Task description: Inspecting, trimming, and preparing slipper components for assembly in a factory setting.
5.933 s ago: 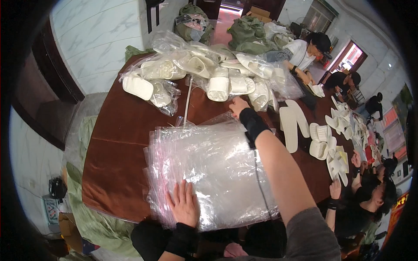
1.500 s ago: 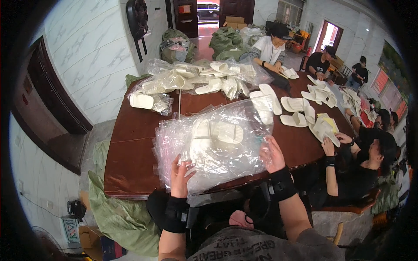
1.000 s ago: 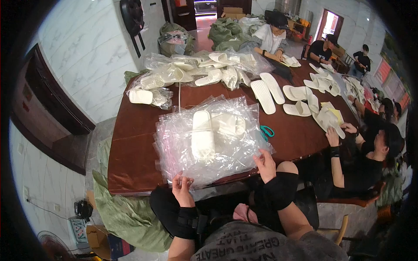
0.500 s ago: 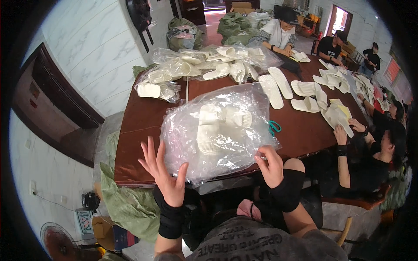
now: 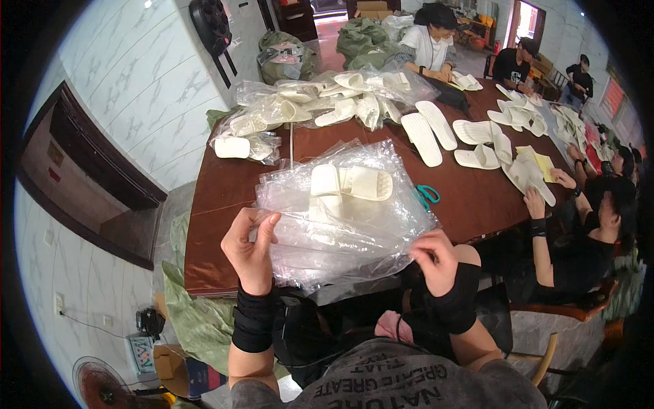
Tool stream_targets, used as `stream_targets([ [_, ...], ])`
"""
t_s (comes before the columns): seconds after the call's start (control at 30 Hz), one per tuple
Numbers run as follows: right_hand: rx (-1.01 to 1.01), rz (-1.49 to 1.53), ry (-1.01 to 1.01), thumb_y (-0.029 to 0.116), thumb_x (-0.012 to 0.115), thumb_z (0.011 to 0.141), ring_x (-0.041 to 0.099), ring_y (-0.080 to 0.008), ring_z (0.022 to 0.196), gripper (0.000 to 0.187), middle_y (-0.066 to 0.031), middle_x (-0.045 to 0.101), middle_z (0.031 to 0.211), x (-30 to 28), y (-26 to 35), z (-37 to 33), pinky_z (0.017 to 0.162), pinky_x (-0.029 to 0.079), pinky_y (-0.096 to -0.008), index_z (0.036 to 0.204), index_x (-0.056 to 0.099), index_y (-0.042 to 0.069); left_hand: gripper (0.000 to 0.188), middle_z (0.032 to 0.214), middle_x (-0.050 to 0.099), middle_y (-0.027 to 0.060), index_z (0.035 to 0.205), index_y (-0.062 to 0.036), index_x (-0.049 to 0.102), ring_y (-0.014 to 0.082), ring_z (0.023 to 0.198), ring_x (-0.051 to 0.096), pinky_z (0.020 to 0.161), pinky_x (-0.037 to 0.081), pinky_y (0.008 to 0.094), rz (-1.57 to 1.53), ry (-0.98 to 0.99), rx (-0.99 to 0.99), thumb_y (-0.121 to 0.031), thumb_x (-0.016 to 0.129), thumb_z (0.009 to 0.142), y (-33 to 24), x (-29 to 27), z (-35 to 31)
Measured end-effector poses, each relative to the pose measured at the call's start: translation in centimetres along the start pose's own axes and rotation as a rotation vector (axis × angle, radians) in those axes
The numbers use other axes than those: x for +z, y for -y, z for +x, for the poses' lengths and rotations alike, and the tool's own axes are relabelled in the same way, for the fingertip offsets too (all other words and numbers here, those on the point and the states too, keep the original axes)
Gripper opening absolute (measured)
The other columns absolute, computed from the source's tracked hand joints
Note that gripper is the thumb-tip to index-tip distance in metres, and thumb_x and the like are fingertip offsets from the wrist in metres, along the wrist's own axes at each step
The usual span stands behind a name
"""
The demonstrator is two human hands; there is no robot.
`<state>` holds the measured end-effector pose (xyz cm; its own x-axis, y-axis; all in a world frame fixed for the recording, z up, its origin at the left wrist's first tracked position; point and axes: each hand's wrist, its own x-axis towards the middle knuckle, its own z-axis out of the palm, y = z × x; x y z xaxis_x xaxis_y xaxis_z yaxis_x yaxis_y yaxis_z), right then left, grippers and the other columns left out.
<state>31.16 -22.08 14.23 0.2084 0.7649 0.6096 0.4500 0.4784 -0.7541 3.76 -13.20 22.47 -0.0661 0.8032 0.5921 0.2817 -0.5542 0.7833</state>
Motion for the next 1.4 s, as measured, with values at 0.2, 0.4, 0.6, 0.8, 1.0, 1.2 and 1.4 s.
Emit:
stream_targets([
  [0.2, 0.1, -0.04, -0.07, -0.002, 0.062, 0.084, 0.059, -0.0187, 0.074, 0.01, -0.0094, 0.06, 0.088, 0.8, -0.4, 0.8, 0.066, 0.047, -0.0273, 0.093, 0.062, -0.002, 0.013, 0.066, 0.054, -0.0029, 0.08, 0.0013, 0.06, 0.0021, 0.051, 0.04, 0.045, 0.031, 0.0179, 0.102, -0.103, 0.016, -0.007, 0.067, 0.087, -0.2, 0.0, -0.5],
  [0.4, 0.135, -0.113, 0.014, 0.003, 0.058, 0.088, 0.06, -0.0158, 0.066, 0.013, -0.0102, 0.061, 0.081, 0.7, -0.2, 0.2, 0.061, 0.047, -0.0271, 0.099, 0.063, 0.001, 0.013, 0.063, 0.05, -0.0038, 0.081, 0.001, 0.059, 0.0017, 0.051, 0.038, 0.046, 0.029, 0.0189, 0.27, -0.123, 0.157, -0.008, 0.067, 0.087, -0.7, -0.4, -0.6],
  [0.6, 0.175, -0.262, -0.093, 0.005, 0.055, 0.09, 0.06, -0.0184, 0.065, 0.016, -0.0124, 0.062, 0.079, 0.3, -0.3, 2.3, 0.061, 0.048, -0.0296, 0.104, 0.063, 0.002, 0.014, 0.064, 0.051, -0.0002, 0.079, 0.0012, 0.059, 0.0054, 0.055, 0.043, 0.052, 0.035, 0.0204, 0.331, -0.141, 0.191, -0.007, 0.07, 0.083, -0.4, -0.2, 0.5],
  [0.8, -0.043, -0.217, 0.016, 0.011, 0.055, 0.092, 0.058, -0.0198, 0.063, 0.014, -0.0109, 0.061, 0.076, 3.8, 1.6, 3.1, 0.062, 0.047, -0.0314, 0.099, 0.062, 0.001, 0.021, 0.072, 0.059, 0.011, 0.087, 0.001, 0.063, 0.0196, 0.059, 0.057, 0.057, 0.046, 0.0277, 0.326, 0.13, 0.246, -0.011, 0.076, 0.076, -1.8, 4.1, -0.9],
  [1.0, 0.347, 0.016, -0.05, 0.018, 0.051, 0.097, 0.042, -0.0068, 0.047, 0.019, 0.0005, 0.047, 0.058, 5.1, -4.6, 4.5, 0.045, 0.033, -0.0242, 0.092, 0.06, 0.002, 0.06, 0.142, 0.039, 0.0126, 0.133, -0.0136, 0.048, 0.0341, 0.136, 0.028, 0.11, 0.017, 0.0554, 0.598, 0.032, 0.277, -0.021, 0.07, 0.078, 0.7, 1.9, -0.5],
  [1.2, 0.476, 0.195, -0.006, 0.018, 0.05, 0.096, 0.045, -0.0075, 0.046, 0.018, -0.0006, 0.05, 0.058, 7.0, -11.1, 6.4, 0.04, 0.034, -0.0237, 0.096, 0.059, 0.002, 0.063, 0.155, 0.019, 0.007, 0.143, -0.0204, 0.037, 0.0361, 0.143, 0.011, 0.108, 0.007, 0.0663, 0.88, 0.216, 0.041, -0.035, 0.06, 0.087, 12.7, 3.5, -7.2],
  [1.4, 0.721, 0.811, 0.425, 0.015, 0.05, 0.095, 0.064, -0.0151, 0.064, 0.021, -0.0077, 0.066, 0.081, 7.0, -11.6, 8.7, 0.052, 0.049, -0.0267, 0.111, 0.059, 0.004, 0.059, 0.155, 0.019, 0.0034, 0.146, -0.0211, 0.029, 0.0321, 0.143, 0.012, 0.109, 0.005, 0.0642, 0.851, 0.312, -0.394, -0.037, 0.049, 0.093, 22.6, 4.3, -12.4],
])
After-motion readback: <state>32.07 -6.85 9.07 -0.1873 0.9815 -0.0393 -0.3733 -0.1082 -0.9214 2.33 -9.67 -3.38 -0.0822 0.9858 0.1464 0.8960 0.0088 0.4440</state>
